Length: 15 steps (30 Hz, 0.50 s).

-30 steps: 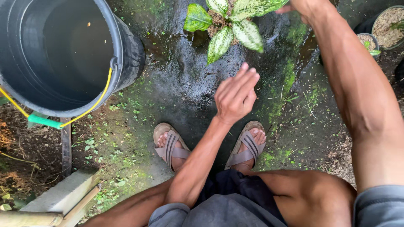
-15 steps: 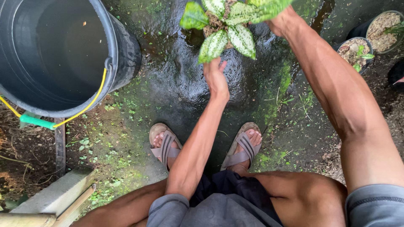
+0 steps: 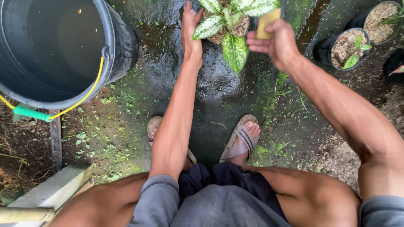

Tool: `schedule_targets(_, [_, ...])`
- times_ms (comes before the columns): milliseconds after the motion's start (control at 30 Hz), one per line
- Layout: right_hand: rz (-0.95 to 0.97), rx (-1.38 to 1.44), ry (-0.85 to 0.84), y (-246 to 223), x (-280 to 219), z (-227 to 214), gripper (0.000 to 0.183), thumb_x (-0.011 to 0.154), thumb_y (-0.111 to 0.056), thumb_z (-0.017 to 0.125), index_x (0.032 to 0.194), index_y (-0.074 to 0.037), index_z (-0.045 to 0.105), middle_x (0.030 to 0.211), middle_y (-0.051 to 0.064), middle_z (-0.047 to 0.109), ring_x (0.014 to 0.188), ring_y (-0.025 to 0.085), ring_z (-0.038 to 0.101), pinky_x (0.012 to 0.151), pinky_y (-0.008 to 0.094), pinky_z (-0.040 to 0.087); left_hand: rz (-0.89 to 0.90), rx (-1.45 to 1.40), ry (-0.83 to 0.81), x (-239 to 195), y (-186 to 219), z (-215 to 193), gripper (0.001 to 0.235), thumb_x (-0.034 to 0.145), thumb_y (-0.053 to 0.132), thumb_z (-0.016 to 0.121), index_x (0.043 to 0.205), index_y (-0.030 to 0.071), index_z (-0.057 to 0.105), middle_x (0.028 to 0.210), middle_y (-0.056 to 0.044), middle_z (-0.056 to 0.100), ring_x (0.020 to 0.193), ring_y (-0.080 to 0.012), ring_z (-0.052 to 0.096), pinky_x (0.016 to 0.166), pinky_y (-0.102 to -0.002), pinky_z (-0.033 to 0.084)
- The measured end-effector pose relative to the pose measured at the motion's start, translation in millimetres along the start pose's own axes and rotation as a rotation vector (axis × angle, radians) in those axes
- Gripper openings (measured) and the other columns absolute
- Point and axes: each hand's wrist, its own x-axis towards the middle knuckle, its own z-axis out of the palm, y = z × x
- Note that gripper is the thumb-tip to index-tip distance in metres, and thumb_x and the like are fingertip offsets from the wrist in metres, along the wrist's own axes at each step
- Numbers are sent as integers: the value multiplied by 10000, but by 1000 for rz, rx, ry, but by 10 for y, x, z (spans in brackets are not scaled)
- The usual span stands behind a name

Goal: The person cleans the leaves of a potted plant using a sponge and water from a bucket. They wipe each leaf individually, then place the plant back among other potted plants.

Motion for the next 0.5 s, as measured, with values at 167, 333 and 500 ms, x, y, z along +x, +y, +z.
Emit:
schedule_targets(167, [-158, -95, 90, -360, -313, -198, 548, 890, -143, 421, 1413, 21, 431, 1134, 228, 694, 1012, 308, 731, 864, 439, 655, -92, 17, 49, -73, 70, -72, 782, 995, 540, 408, 1651, 150, 234, 1601, -188, 494, 1481, -278, 416, 1214, -490, 256])
schedule_targets(333, [-333, -350, 96, -822, -673, -289, 443, 945, -92, 438, 1360, 39, 517, 1132, 218, 694, 1009, 299, 723, 821, 386, 652, -145, 85, 378, -392, 342, -37, 558, 948, 426, 531, 1360, 52, 582, 1215, -169, 726, 1192, -276, 653, 996, -509, 486])
schedule_targets(500, [-548, -514, 13, -1447, -1015, -52, 365, 983, -27, 428, 1307, 64, 571, 1181, 214, 652, 1044, 289, 730, 891, 380, 676, 88, 116, 425, -1161, 665, 272, 510, 1068, 417, 520, 1005, -53, 710, 729, -159, 696, 772, -271, 772, 755, -354, 611])
